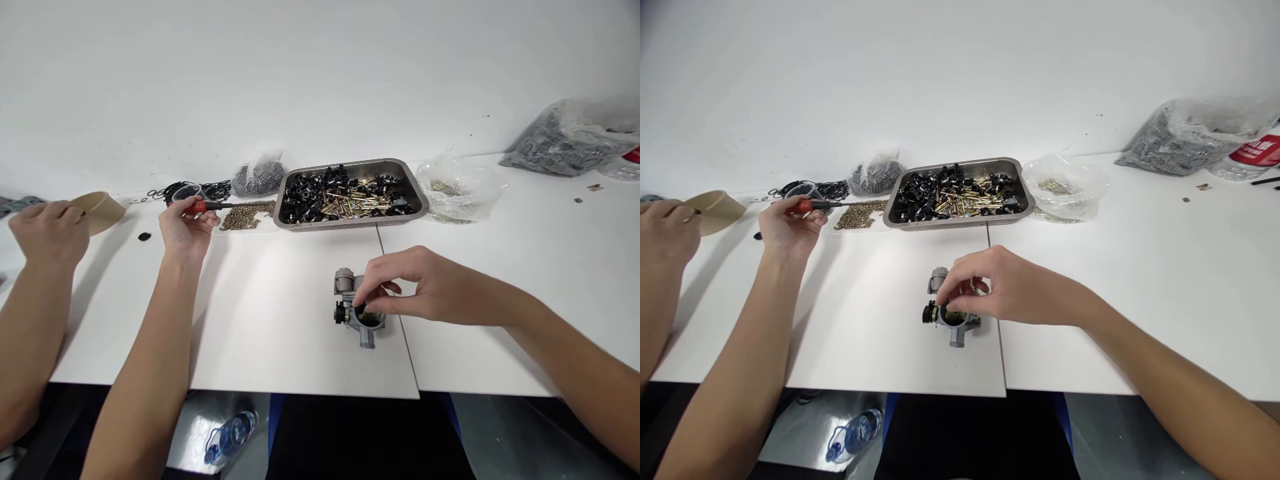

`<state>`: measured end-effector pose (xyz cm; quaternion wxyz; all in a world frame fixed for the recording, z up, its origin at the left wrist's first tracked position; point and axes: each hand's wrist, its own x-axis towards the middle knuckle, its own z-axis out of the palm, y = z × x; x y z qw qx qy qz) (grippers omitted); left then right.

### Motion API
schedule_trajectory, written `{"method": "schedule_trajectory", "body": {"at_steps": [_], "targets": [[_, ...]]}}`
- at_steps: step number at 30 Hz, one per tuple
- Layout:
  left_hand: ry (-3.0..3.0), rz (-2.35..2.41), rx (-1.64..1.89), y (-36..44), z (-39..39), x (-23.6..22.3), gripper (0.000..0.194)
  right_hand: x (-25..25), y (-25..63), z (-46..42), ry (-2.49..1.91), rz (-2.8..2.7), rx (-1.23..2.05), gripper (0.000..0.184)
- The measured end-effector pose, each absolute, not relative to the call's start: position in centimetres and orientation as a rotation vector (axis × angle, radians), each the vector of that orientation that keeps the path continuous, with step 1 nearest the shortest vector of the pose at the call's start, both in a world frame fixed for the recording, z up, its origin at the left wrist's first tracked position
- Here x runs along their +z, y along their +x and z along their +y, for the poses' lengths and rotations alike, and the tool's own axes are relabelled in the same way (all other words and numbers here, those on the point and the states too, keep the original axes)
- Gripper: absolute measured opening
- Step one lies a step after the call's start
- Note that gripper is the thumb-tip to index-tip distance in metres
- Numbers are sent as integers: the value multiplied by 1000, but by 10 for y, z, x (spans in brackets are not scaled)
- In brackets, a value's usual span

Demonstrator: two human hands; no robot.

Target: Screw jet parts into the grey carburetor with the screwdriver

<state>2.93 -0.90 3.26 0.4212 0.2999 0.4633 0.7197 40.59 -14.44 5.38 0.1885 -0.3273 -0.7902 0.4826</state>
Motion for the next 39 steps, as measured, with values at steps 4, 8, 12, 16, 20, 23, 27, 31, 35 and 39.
{"method": "schedule_trajectory", "body": {"at_steps": [4, 8, 12, 16, 20, 23, 27, 31, 35, 39], "targets": [[742, 1150, 1801, 30, -9, 33, 5, 53, 402, -147, -914, -2229, 1362, 19], [721, 1142, 1808, 30, -9, 33, 6, 52, 399, -148, -887, -2229, 1351, 18], [738, 1145, 1810, 30, -9, 32, 6, 49, 398, -148, -864, -2239, 1315, 16], [771, 1143, 1800, 29, -9, 31, 5, 47, 398, -148, -862, -2215, 1296, 15], [772, 1150, 1792, 28, -7, 30, 6, 46, 397, -149, -867, -2238, 1274, 15], [775, 1168, 1799, 28, -7, 31, 5, 46, 395, -149, -871, -2206, 1312, 14], [749, 1178, 1803, 30, -8, 33, 4, 42, 395, -147, -892, -2150, 1358, 15], [732, 1176, 1810, 32, -10, 35, 4, 39, 395, -142, -879, -2141, 1381, 18], [728, 1185, 1821, 36, -13, 37, 5, 37, 394, -139, -895, -2125, 1457, 24], [764, 1127, 1751, 41, -20, 43, 7, 36, 393, -139, -905, -2107, 1488, 34]]}}
